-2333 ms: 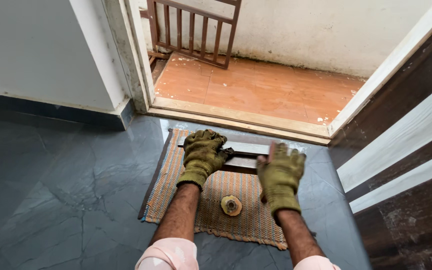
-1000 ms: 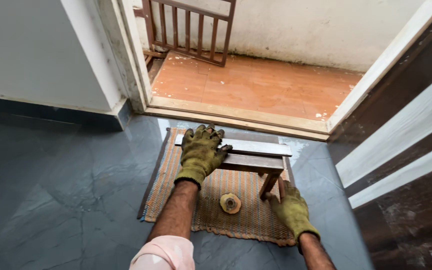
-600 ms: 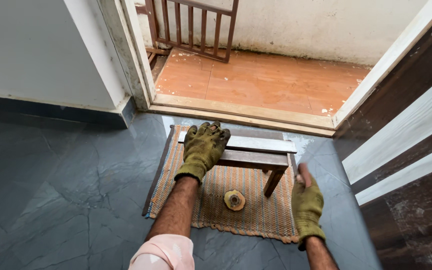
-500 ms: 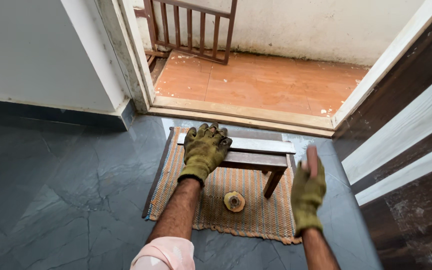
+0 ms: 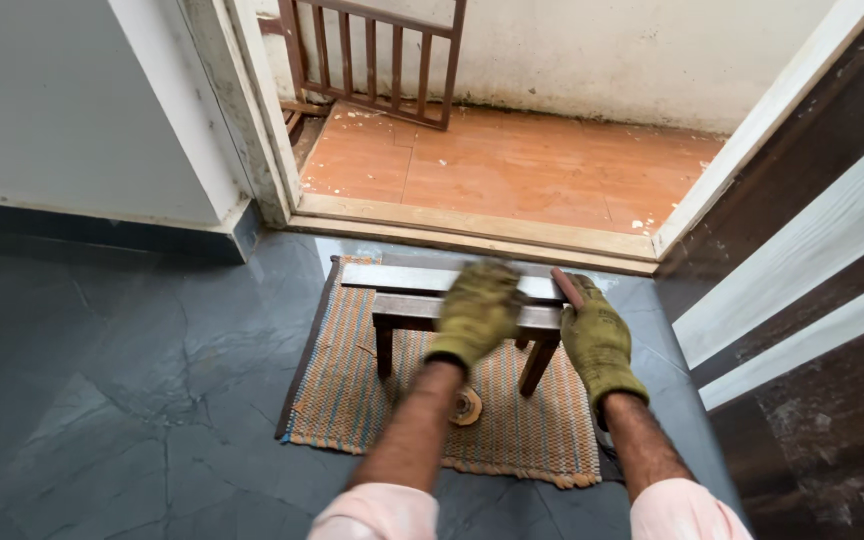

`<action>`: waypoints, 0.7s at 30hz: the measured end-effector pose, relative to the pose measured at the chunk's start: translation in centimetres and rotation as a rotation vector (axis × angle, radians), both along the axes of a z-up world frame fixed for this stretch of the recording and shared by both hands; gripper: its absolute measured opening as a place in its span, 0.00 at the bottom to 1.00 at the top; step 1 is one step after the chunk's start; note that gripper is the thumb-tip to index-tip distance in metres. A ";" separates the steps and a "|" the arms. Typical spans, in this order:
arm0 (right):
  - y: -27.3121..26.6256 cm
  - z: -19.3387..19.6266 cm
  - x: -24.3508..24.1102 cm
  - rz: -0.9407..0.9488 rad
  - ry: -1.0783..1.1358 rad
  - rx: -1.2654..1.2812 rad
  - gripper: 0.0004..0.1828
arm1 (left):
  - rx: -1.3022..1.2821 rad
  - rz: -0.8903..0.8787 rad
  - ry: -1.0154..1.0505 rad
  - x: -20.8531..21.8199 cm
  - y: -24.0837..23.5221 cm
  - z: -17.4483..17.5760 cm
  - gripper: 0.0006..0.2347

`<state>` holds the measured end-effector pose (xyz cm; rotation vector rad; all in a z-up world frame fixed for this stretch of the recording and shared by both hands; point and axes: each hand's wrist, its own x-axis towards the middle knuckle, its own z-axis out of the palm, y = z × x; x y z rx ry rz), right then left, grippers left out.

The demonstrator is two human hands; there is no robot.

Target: The person sands a small wooden stool using a sanding block. They hold the stool steady with one hand and sand the top surface with the other, working on different sections of the stool.

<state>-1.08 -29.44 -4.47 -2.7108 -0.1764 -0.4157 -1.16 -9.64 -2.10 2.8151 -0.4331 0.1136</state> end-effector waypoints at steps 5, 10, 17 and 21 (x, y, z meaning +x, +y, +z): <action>0.3 1.0 -0.7 -0.045 0.041 -0.058 0.35 | 0.156 0.343 -0.027 0.7 12.9 -0.8 0.23; -0.2 0.1 -0.5 -0.069 0.053 0.234 0.25 | -0.264 0.631 0.118 1.0 19.5 -0.6 0.22; -1.7 -0.3 2.9 -0.139 0.360 1.006 0.26 | -0.832 0.777 0.370 1.7 18.5 -0.7 0.15; -2.5 1.5 2.5 -0.134 0.357 0.934 0.24 | -1.310 0.649 0.246 3.6 19.6 -3.8 0.09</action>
